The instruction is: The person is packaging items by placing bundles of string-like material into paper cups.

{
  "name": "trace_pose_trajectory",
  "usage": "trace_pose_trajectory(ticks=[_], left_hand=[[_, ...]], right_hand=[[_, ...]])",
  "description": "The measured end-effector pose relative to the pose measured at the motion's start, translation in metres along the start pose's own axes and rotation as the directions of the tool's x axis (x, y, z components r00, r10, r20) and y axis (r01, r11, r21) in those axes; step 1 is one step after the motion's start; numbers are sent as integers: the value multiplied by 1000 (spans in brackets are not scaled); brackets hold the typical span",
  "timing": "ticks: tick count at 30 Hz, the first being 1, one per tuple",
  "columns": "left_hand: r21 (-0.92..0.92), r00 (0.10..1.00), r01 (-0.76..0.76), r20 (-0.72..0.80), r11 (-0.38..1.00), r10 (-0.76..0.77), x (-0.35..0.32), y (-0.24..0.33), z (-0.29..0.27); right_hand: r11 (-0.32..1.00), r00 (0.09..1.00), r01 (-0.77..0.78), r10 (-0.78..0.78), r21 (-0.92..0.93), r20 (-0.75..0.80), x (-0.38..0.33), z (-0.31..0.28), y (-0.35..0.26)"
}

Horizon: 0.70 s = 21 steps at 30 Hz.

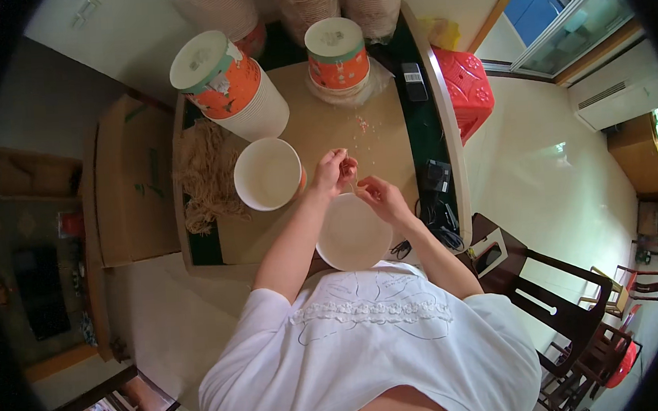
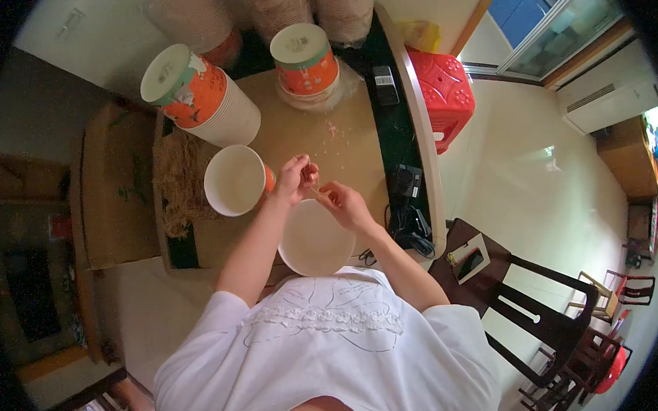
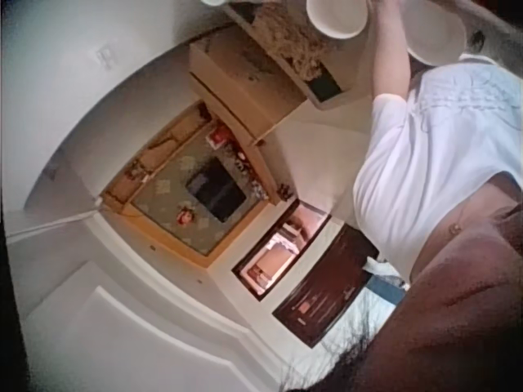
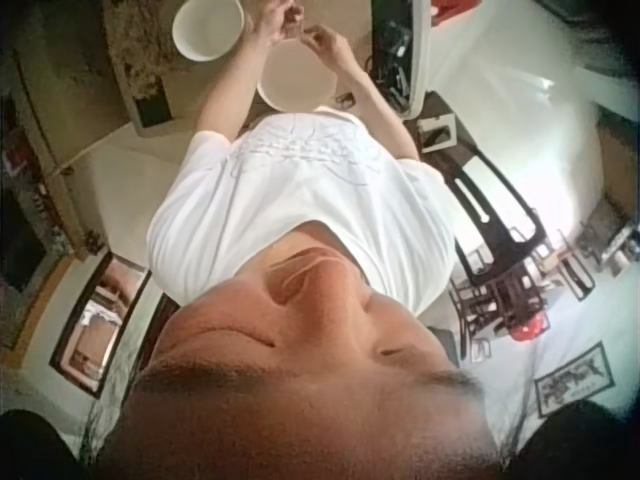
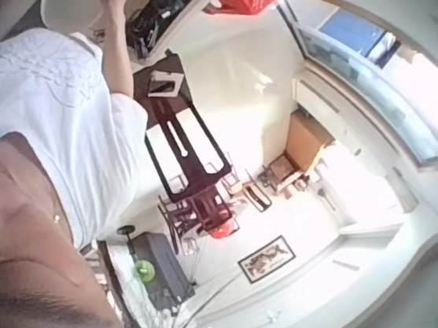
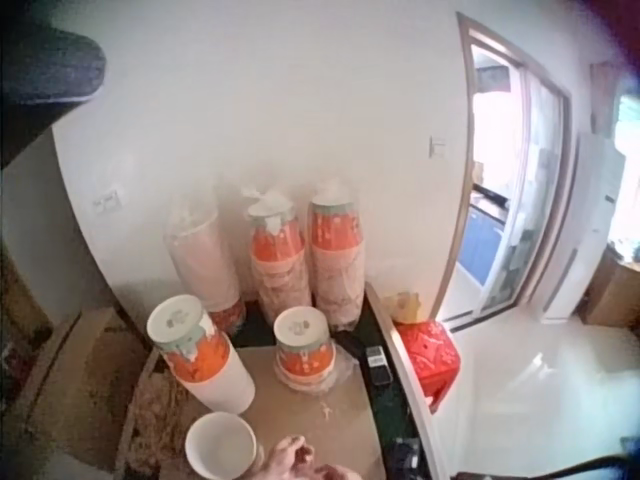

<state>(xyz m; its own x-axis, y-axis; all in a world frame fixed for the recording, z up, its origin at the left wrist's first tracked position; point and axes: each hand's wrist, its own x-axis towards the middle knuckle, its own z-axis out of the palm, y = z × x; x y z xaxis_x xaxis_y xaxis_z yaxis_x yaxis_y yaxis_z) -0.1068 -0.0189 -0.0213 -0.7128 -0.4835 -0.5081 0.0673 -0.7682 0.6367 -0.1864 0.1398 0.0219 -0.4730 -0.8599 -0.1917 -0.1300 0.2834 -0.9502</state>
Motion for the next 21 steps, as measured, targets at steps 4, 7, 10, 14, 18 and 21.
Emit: trace_pose_trajectory(ticks=[4, 7, 10, 14, 18, 21], left_hand=[[-20, 999, -31, 20, 999, 31, -1, -5, 4], [-22, 996, -94, -13, 995, 94, -1, -8, -1], [-24, 989, -142, -41, 990, 141, 0, -10, 2], [-16, 982, -186, -43, 982, 185, 1, -8, 3], [-60, 977, -212, -19, 976, 211, -6, -7, 5], [-111, 971, -235, 20, 966, 238, -16, -8, 9]], right_hand=[[986, 991, 130, -132, -108, -11, 8, 6, 20], [993, 995, 99, -99, -70, 12, 6, 5, 9], [988, 993, 114, -112, -104, 32, 5, 1, 6], [970, 982, 188, -183, -153, 48, 3, -3, 5], [985, 985, 173, -174, -26, -22, 3, -2, -5], [962, 969, 244, -246, -119, -5, 6, -2, 0]])
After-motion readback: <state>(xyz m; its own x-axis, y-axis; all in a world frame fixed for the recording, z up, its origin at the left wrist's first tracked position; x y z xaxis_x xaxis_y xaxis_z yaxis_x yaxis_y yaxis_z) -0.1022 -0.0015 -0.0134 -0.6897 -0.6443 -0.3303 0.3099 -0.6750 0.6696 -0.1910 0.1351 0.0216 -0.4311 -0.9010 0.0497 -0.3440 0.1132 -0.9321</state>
